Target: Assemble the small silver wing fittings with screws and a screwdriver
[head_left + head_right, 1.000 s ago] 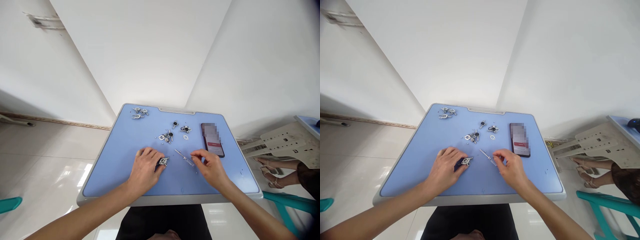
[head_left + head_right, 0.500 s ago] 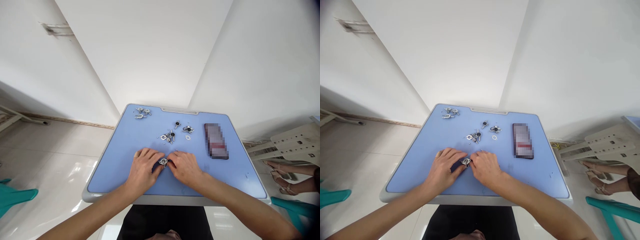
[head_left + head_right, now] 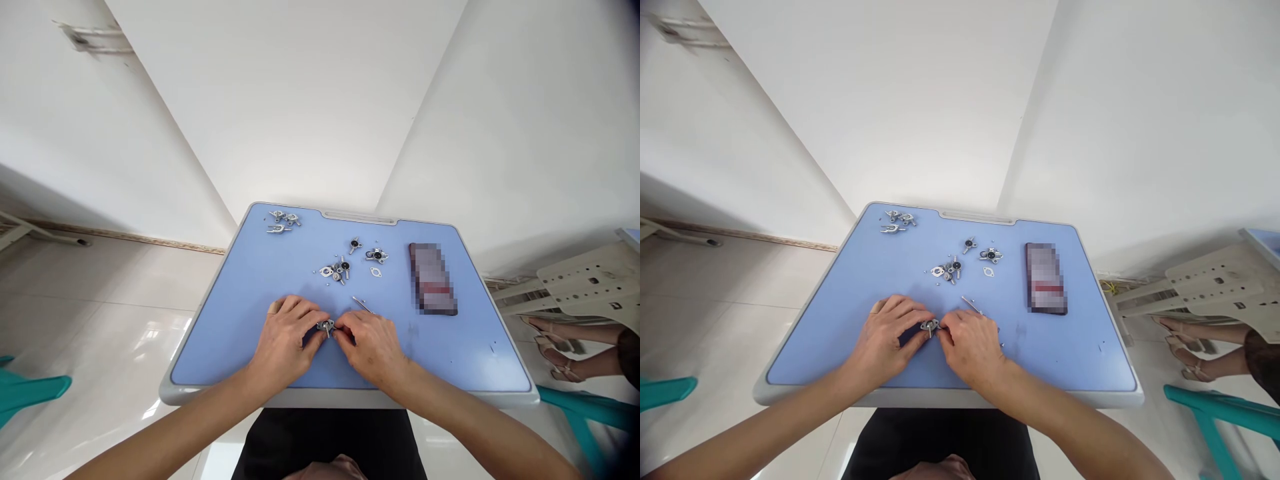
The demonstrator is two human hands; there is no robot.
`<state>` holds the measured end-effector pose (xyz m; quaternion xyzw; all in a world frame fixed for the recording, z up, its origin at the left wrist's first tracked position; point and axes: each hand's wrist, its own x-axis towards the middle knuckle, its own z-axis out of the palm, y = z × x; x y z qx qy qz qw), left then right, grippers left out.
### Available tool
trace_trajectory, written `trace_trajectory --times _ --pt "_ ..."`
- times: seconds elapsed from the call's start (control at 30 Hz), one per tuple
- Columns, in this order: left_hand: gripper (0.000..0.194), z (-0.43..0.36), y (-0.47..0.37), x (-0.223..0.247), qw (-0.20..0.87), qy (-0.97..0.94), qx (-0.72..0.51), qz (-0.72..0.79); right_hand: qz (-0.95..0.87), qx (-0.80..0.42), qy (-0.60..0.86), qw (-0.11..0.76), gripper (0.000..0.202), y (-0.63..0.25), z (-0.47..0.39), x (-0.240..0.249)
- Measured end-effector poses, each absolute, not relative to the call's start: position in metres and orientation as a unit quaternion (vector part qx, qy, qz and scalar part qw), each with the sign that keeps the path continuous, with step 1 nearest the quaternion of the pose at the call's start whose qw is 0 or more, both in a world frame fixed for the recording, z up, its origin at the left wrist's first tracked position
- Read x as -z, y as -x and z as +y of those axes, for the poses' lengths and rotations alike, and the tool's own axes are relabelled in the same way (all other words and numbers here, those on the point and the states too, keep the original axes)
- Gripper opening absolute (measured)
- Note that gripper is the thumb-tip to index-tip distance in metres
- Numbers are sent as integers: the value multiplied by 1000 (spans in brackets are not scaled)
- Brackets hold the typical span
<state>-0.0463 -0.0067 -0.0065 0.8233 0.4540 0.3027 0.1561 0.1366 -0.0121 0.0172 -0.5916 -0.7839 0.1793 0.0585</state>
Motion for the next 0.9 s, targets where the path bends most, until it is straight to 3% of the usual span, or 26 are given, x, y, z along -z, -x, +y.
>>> trace_trajectory --times 0.57,0.77,0.9 --pt "15 2 50 3 226 -813 -275 461 -834 -69 523 161 12 -143 -19 5" --pt "17 4 50 2 241 -812 -286 448 -831 -87 517 185 8 -140 -23 3" --pt "15 3 50 4 239 -810 -293 448 -814 -103 516 248 7 -166 -30 -15"
